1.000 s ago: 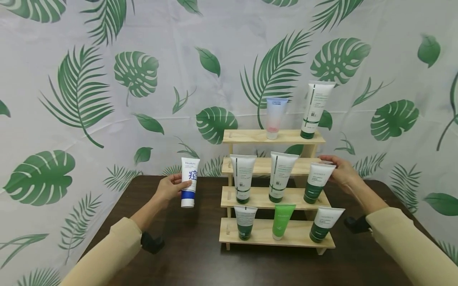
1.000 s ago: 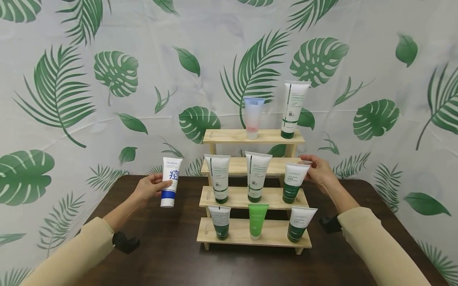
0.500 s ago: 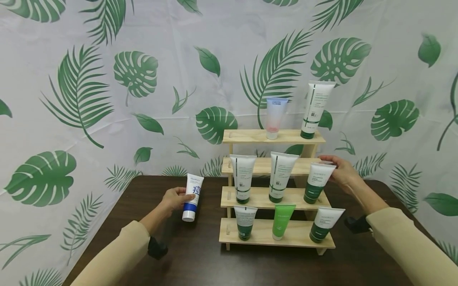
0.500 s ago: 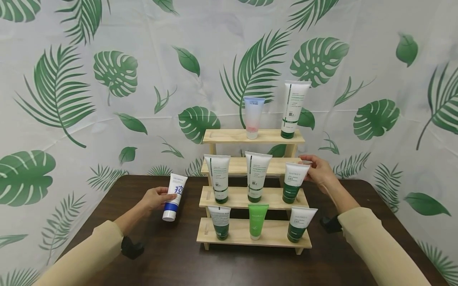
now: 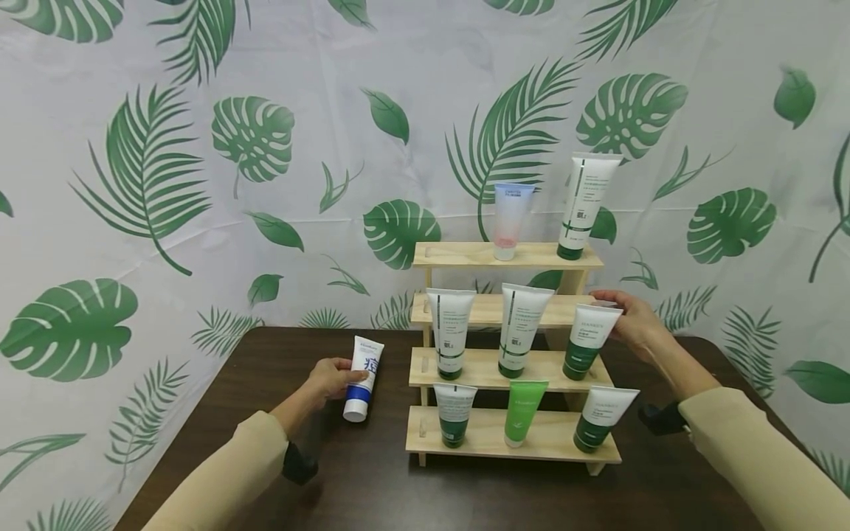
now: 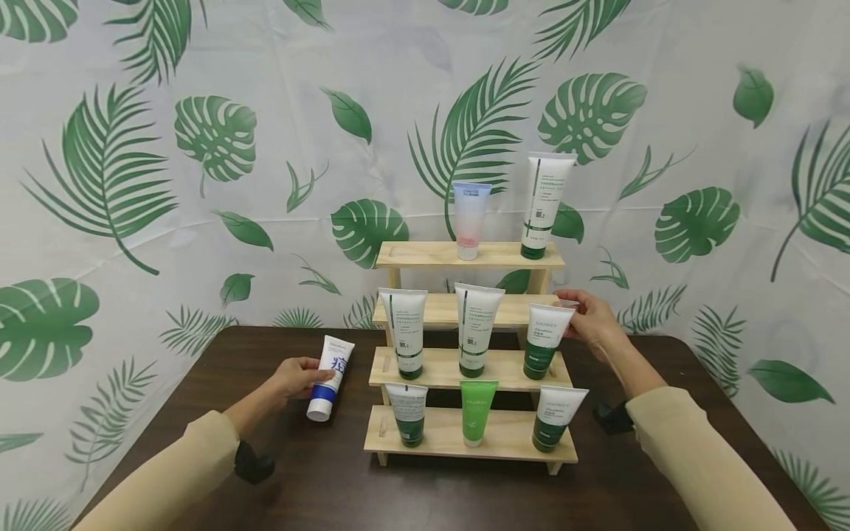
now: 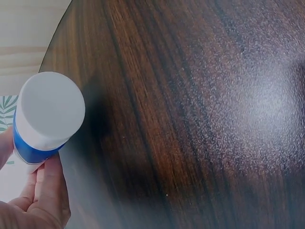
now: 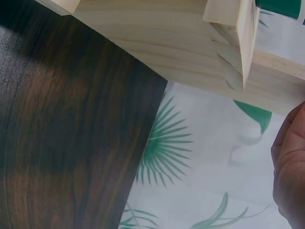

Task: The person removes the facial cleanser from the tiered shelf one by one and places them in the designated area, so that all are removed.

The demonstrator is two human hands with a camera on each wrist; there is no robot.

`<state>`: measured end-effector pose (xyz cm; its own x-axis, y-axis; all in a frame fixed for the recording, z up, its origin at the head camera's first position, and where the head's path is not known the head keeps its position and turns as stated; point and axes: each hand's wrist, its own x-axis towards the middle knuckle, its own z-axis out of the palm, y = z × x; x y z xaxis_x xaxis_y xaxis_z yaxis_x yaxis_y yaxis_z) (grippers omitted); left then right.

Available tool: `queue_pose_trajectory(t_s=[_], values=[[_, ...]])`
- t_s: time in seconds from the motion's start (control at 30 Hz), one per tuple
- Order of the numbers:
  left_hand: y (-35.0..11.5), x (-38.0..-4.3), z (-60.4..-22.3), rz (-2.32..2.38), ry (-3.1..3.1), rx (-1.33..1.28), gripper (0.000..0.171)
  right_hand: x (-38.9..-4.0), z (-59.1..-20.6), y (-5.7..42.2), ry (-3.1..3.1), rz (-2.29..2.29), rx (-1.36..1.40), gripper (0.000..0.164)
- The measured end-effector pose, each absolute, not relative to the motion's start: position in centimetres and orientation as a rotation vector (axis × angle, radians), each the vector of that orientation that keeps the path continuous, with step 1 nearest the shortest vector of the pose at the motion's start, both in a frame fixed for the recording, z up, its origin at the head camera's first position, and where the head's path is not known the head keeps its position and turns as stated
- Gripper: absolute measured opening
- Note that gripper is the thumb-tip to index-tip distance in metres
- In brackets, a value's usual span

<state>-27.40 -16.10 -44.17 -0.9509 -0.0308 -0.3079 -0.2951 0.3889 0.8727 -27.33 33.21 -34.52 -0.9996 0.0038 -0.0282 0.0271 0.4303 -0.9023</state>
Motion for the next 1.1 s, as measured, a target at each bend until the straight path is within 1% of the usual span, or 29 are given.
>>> queue_pose_trajectory(t_s=[0.43,1.1], values=[[-15.60,-27.39,-44.50,1.590,2.378,-0.321,0.043,-27.50,-34.82,33.30,2.629,-1.670,0.041,0.055],[-15.58,-27.38,-44.66,1.536,2.384,-0.334,0.047,-27.52,-34.77,33.36,2.611,-1.697,0.040,0.055]])
